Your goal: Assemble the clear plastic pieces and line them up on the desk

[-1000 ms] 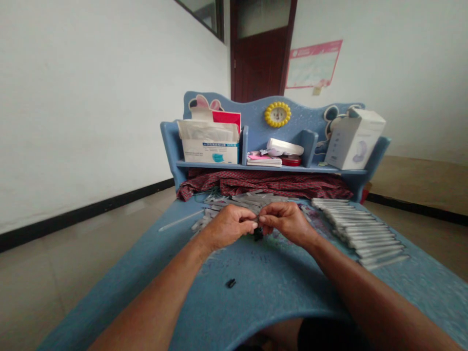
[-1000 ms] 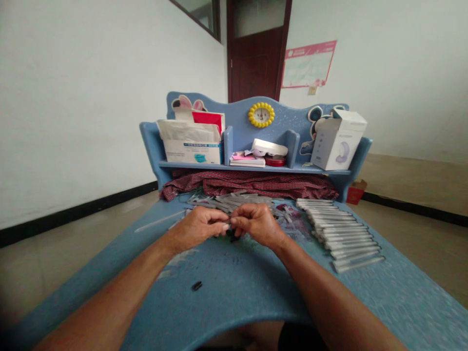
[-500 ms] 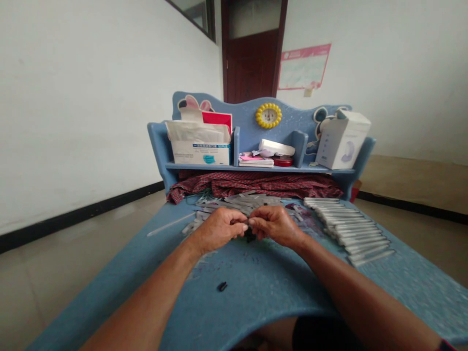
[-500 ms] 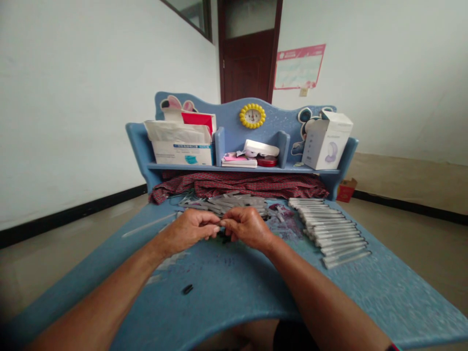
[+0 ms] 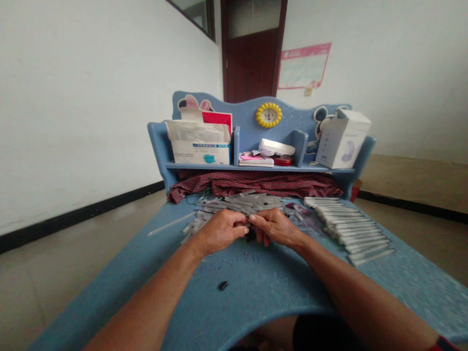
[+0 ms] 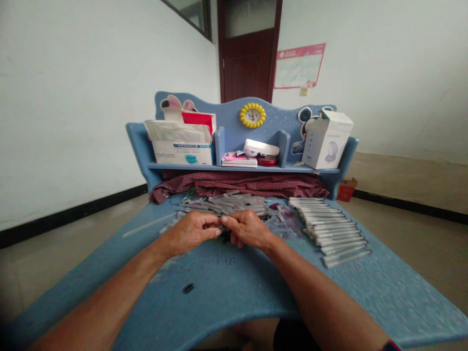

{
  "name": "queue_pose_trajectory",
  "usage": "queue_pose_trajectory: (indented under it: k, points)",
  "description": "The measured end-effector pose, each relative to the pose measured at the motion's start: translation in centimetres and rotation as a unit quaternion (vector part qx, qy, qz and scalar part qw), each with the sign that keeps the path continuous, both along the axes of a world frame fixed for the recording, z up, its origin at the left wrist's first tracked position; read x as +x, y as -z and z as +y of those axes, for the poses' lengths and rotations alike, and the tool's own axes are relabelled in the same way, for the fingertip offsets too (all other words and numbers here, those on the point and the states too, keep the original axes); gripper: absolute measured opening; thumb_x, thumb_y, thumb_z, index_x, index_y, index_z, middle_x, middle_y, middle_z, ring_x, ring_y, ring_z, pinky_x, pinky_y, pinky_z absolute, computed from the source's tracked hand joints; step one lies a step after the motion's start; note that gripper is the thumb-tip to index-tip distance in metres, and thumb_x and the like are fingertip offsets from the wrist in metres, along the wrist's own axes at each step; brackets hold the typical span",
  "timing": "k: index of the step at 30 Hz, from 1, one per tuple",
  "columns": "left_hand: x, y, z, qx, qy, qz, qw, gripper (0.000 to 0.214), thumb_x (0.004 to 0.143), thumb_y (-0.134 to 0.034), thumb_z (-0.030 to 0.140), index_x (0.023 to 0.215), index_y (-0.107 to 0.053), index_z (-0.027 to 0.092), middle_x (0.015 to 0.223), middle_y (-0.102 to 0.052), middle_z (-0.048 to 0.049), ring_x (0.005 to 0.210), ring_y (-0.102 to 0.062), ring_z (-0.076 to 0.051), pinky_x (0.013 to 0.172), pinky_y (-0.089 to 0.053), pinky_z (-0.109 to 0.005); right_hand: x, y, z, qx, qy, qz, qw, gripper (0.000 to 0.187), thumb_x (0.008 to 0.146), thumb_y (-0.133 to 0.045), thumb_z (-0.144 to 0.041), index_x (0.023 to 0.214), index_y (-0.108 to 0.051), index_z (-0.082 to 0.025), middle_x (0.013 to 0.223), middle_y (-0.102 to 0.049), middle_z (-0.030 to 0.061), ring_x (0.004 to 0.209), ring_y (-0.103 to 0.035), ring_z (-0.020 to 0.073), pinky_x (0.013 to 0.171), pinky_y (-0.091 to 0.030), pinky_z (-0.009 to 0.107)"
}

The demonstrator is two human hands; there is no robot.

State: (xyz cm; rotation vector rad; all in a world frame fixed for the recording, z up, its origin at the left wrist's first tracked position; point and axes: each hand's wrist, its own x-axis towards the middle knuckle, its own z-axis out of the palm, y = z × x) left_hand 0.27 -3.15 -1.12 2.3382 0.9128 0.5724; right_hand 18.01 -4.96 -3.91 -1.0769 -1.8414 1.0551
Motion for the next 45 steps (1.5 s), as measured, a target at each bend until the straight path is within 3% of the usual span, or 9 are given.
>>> queue_pose_trajectory:
  k: [5,10,16,21,25,30,34,39,45]
  points:
    - [0.05,0.0,-0.02,0.004,-0.016,0.0,1.0,0.021,0.072,-0.048,0.025,0.077,-0.065,0.014,0.059,-0.053,0.0023,0.056,-0.046,-0.01,0.052,-0.032,-0.019,-0.14,-0.11,0.01,0.006,-0.012,0.06,0.998,0.035,0.07,-0.06,-0.048,0.079,-0.052,-0.015,0.056,-0.057,-0.0023,0.04,-0.051,0.0073,0.038,-0.038,0.017]
    - [0.07,0.11,-0.02,0.009,-0.013,0.015,1.0,0.015,0.07,-0.049,0.022,0.065,-0.061,0.013,0.055,-0.048,0.0036,0.053,-0.043,-0.009,0.049,-0.029,-0.019,-0.33,0.22,-0.09,0.011,0.021,-0.012,1.0,0.04,0.077,-0.048,-0.052,0.062,-0.049,-0.015,0.045,-0.052,-0.0027,0.033,-0.046,0.0061,0.032,-0.032,0.014]
    - [0.03,0.12,0.03,0.008,-0.021,0.005,1.0,0.019,0.071,-0.048,0.023,0.076,-0.065,0.014,0.059,-0.054,0.0024,0.055,-0.046,-0.01,0.05,-0.031,-0.019,-0.22,-0.13,-0.23,0.01,0.009,0.014,1.0,0.035,0.073,-0.055,-0.05,0.075,-0.052,-0.015,0.051,-0.055,-0.0032,0.037,-0.049,0.007,0.035,-0.036,0.015]
    - [0.02,0.24,0.07,0.014,-0.007,-0.002,1.0,0.016,0.07,-0.049,0.022,0.067,-0.063,0.013,0.056,-0.051,0.0031,0.054,-0.044,-0.009,0.05,-0.03,-0.018,-0.15,-0.18,-0.3,0.017,0.013,-0.031,0.999,0.045,0.08,-0.041,-0.055,0.061,-0.049,-0.015,0.044,-0.052,-0.0021,0.033,-0.047,0.0066,0.032,-0.033,0.015]
    - [0.01,0.39,0.09,0.009,-0.006,-0.007,1.0,0.019,0.071,-0.049,0.023,0.074,-0.065,0.014,0.059,-0.054,0.0022,0.057,-0.046,-0.01,0.052,-0.032,-0.019,0.1,-0.02,-0.12,0.01,-0.009,0.001,1.0,0.038,0.074,-0.053,-0.053,0.074,-0.053,-0.015,0.051,-0.056,-0.0023,0.037,-0.05,0.0078,0.035,-0.037,0.016]
    - [0.04,0.61,0.05,0.022,-0.009,0.003,1.0,0.017,0.07,-0.048,0.022,0.069,-0.063,0.013,0.057,-0.052,0.0029,0.055,-0.045,-0.01,0.051,-0.03,-0.019,0.19,0.11,-0.11,0.016,0.006,-0.029,0.999,0.046,0.08,-0.04,-0.055,0.061,-0.05,-0.014,0.046,-0.054,-0.0009,0.033,-0.048,0.0067,0.033,-0.035,0.015]
    - [0.08,0.47,0.0,0.022,-0.014,0.005,1.0,0.018,0.071,-0.049,0.022,0.072,-0.064,0.014,0.058,-0.053,0.0027,0.055,-0.046,-0.01,0.051,-0.03,-0.019,0.22,0.05,-0.17,-0.002,-0.009,-0.006,1.0,0.039,0.075,-0.051,-0.053,0.072,-0.053,-0.015,0.05,-0.056,-0.0021,0.036,-0.05,0.0074,0.035,-0.037,0.016]
    - [0.07,0.38,-0.03,0.025,0.0,0.011,1.0,0.017,0.07,-0.049,0.022,0.071,-0.064,0.013,0.058,-0.053,0.0026,0.056,-0.046,-0.01,0.051,-0.03,-0.019,0.3,0.14,-0.12,-0.01,0.01,-0.029,0.999,0.05,0.079,-0.039,-0.058,0.061,-0.051,-0.014,0.043,-0.053,-0.0006,0.031,-0.047,0.0068,0.032,-0.035,0.015]
    - [0.12,0.52,-0.04,0.032,-0.015,0.02,0.999,0.018,0.071,-0.05,0.023,0.071,-0.064,0.013,0.057,-0.052,0.0025,0.055,-0.046,-0.01,0.05,-0.03,-0.019,0.37,0.12,-0.12,-0.005,-0.014,-0.015,1.0,0.04,0.076,-0.049,-0.053,0.065,-0.051,-0.014,0.048,-0.055,-0.0015,0.035,-0.049,0.0071,0.034,-0.037,0.015]
